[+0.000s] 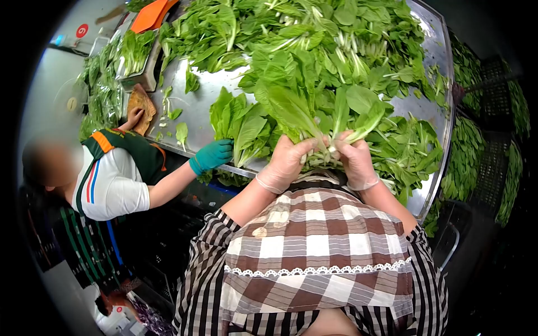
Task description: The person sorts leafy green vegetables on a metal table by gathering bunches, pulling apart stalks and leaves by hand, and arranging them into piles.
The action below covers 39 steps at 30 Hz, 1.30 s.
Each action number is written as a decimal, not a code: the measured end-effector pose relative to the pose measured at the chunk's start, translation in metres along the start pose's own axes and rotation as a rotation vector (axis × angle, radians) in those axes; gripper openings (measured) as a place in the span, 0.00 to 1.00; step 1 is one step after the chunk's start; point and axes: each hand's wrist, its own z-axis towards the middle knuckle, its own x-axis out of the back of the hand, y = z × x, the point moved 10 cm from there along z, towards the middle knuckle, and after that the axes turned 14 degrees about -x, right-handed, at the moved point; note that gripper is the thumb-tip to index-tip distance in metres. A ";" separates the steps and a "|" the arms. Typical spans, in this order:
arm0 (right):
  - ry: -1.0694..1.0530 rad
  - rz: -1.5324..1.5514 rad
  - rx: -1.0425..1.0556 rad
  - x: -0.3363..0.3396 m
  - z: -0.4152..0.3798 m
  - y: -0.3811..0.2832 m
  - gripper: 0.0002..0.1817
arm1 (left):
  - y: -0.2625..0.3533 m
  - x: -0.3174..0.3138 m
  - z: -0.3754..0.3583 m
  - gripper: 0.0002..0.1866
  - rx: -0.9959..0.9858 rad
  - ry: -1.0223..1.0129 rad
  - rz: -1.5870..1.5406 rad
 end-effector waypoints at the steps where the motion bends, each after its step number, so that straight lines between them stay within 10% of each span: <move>1: 0.010 -0.035 -0.001 0.002 -0.003 -0.002 0.07 | 0.005 0.006 -0.002 0.23 -0.011 0.011 0.017; 5: 0.099 -0.448 -0.103 0.027 -0.013 -0.013 0.05 | 0.046 0.034 -0.007 0.16 -0.093 0.091 0.183; 9: 0.220 -1.521 -0.085 0.059 -0.030 -0.039 0.13 | 0.101 0.090 -0.027 0.16 -0.115 0.174 0.420; 18: 0.388 -1.321 0.106 0.066 -0.042 -0.083 0.17 | 0.115 0.207 -0.055 0.20 -0.079 0.233 0.616; 25: 0.270 -1.402 0.232 0.022 -0.025 -0.086 0.15 | 0.088 0.263 -0.064 0.30 -0.159 0.056 1.704; 39: 0.367 -1.091 0.655 -0.044 0.070 -0.183 0.13 | 0.118 0.237 -0.085 0.32 -0.164 0.147 1.578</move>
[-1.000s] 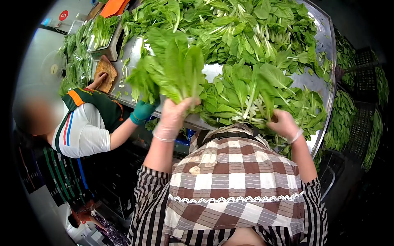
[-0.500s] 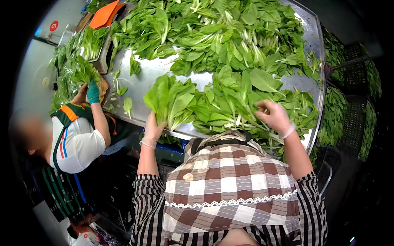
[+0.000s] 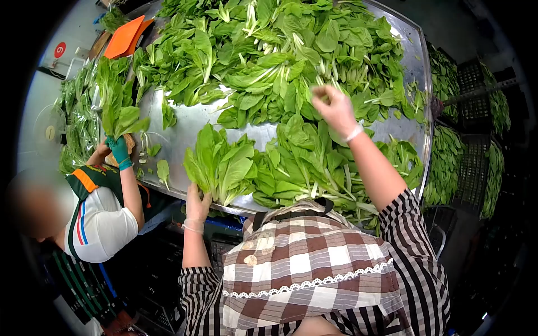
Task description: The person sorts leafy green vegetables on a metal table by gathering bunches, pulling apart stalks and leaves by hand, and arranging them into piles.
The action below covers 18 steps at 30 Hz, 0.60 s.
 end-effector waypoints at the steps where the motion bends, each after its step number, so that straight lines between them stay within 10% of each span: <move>1: 0.093 -0.041 0.035 0.007 0.015 -0.013 0.14 | -0.004 -0.001 -0.002 0.36 0.005 0.018 -0.013; 9: 0.334 -0.359 -0.158 -0.012 0.126 -0.027 0.26 | 0.050 0.048 0.006 0.32 -0.035 0.475 0.044; 18: 0.083 0.203 0.115 0.017 0.033 -0.034 0.13 | 0.180 -0.010 0.074 0.20 -0.295 0.264 -0.595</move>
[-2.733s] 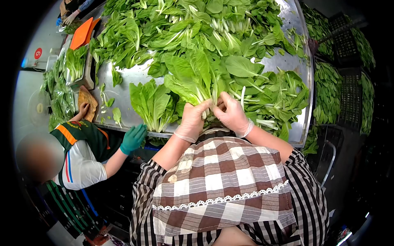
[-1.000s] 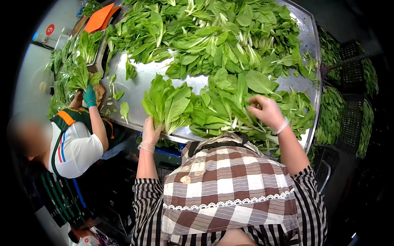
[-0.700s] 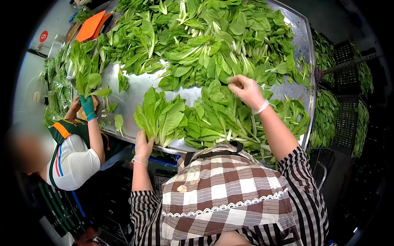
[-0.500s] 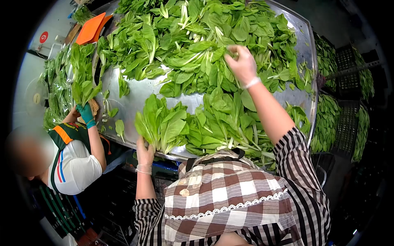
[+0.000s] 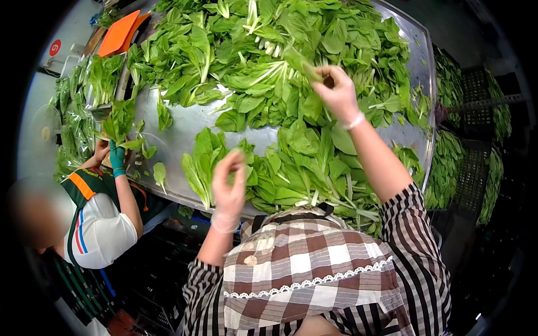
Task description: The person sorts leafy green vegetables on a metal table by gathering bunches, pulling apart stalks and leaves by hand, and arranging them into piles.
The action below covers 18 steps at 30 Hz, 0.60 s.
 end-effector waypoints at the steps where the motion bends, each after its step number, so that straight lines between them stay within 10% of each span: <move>1: -0.034 0.014 0.103 0.004 -0.023 -0.012 0.14 | -0.009 -0.029 0.001 0.19 0.179 -0.005 -0.237; 7: -0.071 -0.391 0.335 0.023 -0.141 -0.012 0.17 | -0.045 -0.161 -0.046 0.27 1.046 -0.083 -0.974; 18: -0.122 -0.355 0.075 0.010 -0.189 0.046 0.14 | -0.071 -0.174 -0.057 0.24 0.906 -0.273 -0.458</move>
